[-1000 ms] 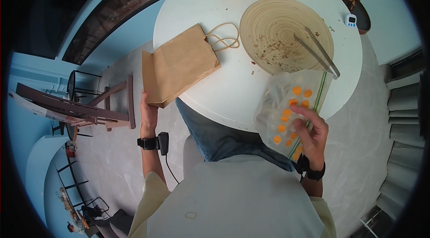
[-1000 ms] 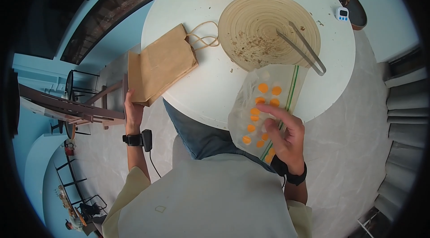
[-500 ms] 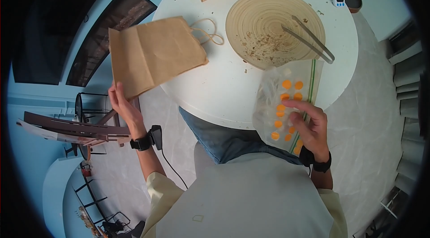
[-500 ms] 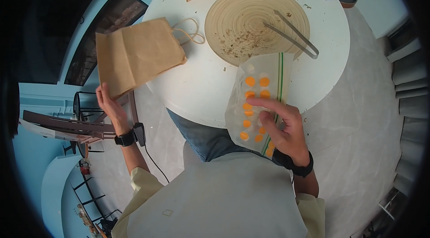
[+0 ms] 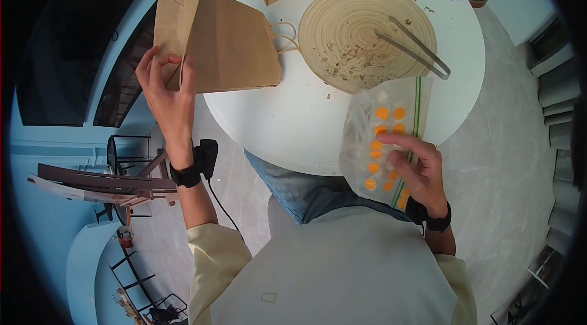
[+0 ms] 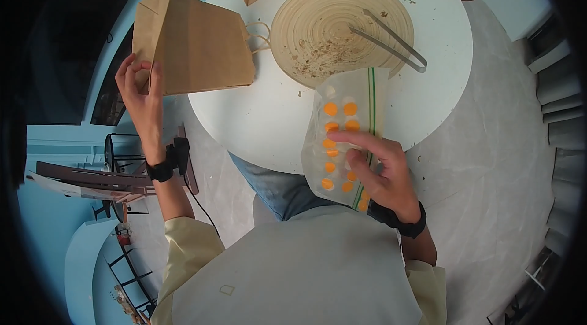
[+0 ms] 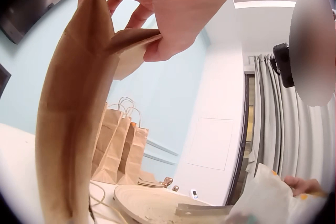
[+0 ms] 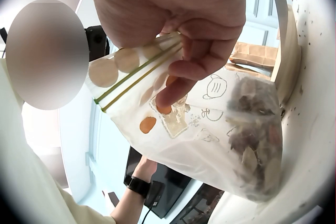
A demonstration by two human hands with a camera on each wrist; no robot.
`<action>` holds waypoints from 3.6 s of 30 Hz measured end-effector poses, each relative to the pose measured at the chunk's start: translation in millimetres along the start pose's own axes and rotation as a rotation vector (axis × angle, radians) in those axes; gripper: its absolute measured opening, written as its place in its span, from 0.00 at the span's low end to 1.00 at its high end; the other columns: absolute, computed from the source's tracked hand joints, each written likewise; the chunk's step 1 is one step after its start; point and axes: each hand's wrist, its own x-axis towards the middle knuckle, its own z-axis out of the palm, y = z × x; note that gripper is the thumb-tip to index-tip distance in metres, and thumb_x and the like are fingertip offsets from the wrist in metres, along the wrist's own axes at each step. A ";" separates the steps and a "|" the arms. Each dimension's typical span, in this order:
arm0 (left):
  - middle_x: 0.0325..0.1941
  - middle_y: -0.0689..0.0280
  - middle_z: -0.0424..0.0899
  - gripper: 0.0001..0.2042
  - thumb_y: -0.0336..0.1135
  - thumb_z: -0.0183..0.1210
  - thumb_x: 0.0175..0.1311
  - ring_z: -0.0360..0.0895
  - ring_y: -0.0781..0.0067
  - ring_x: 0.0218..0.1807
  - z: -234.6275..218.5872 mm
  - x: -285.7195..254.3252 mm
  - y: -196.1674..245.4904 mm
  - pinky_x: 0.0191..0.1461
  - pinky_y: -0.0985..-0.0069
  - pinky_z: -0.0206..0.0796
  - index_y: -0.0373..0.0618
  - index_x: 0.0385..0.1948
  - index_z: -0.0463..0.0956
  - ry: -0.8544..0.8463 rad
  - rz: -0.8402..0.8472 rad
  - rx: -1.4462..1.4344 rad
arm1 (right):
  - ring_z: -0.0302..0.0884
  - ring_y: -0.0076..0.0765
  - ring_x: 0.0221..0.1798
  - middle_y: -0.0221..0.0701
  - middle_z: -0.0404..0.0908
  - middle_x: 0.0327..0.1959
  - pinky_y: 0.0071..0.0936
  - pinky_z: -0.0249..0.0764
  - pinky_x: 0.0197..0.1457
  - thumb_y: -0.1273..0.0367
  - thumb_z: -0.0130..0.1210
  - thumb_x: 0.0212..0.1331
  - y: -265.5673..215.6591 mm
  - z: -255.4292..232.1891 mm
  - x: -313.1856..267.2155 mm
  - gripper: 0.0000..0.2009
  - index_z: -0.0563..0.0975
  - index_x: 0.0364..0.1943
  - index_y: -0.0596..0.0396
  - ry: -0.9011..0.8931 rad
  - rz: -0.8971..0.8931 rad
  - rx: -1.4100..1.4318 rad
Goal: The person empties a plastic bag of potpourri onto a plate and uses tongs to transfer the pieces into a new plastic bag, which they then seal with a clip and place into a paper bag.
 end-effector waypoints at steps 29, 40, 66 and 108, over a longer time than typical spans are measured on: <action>0.47 0.69 0.81 0.18 0.47 0.52 0.70 0.77 0.77 0.48 30.6 -12.3 -130.0 0.50 0.78 0.64 0.43 0.50 0.76 0.063 -0.772 -0.782 | 0.80 0.25 0.45 0.34 0.83 0.50 0.22 0.73 0.49 0.80 0.48 0.57 -4.9 8.1 17.3 0.20 0.76 0.55 0.57 -0.161 -0.123 -0.046; 0.63 0.57 0.72 0.26 0.52 0.50 0.68 0.68 0.54 0.64 40.5 -102.2 -213.2 0.68 0.51 0.61 0.44 0.62 0.66 -0.134 -1.173 -1.572 | 0.73 0.21 0.47 0.29 0.76 0.54 0.19 0.70 0.49 0.78 0.40 0.51 -36.3 17.4 87.7 0.22 0.73 0.53 0.58 -0.456 0.001 -0.002; 0.58 0.53 0.77 0.25 0.49 0.45 0.73 0.77 0.56 0.55 43.8 -122.9 -147.1 0.61 0.64 0.70 0.37 0.60 0.67 0.020 -1.171 -1.572 | 0.75 0.29 0.38 0.31 0.79 0.51 0.27 0.75 0.44 0.75 0.53 0.61 33.9 -11.1 113.7 0.19 0.74 0.57 0.51 0.031 -0.002 -0.580; 0.66 0.61 0.69 0.26 0.51 0.42 0.75 0.67 0.65 0.67 -24.1 -156.8 -25.4 0.68 0.66 0.58 0.39 0.64 0.63 0.196 -1.075 -1.305 | 0.70 0.47 0.62 0.44 0.72 0.59 0.39 0.65 0.67 0.69 0.54 0.56 27.3 130.6 120.1 0.24 0.71 0.60 0.56 -0.634 -0.611 -0.464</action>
